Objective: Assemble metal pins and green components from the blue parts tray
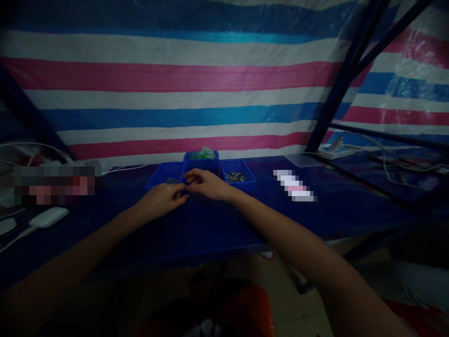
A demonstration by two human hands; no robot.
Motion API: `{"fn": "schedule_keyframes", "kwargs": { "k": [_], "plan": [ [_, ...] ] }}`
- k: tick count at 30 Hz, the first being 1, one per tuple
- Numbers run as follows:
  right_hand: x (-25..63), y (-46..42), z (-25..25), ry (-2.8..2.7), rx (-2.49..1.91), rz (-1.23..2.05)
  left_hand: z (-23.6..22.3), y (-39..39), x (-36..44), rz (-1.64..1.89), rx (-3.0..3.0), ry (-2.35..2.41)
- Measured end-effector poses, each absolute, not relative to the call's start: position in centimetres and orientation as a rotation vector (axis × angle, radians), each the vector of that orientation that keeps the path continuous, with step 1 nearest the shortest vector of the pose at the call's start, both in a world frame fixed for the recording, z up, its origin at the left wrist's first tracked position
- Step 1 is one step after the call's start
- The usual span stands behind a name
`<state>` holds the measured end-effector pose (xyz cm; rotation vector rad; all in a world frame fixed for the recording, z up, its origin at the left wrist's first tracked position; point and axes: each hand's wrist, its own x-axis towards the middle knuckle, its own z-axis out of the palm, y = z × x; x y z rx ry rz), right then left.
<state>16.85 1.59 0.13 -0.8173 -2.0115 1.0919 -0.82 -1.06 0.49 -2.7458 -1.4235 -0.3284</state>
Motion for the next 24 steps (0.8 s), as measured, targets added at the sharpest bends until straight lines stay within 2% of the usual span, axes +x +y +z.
{"fn": "schedule_keyframes", "kwargs": {
  "k": [6, 24],
  "plan": [
    [16.5, 0.9, 0.4, -1.893, -0.832, 1.294, 0.4, -0.9, -0.9, -0.387, -2.780, -1.416],
    [16.2, 0.3, 0.7, -1.757, -0.759, 1.368, 0.6, -1.2, -0.7, -0.428, -2.726, -1.402]
  ]
}}
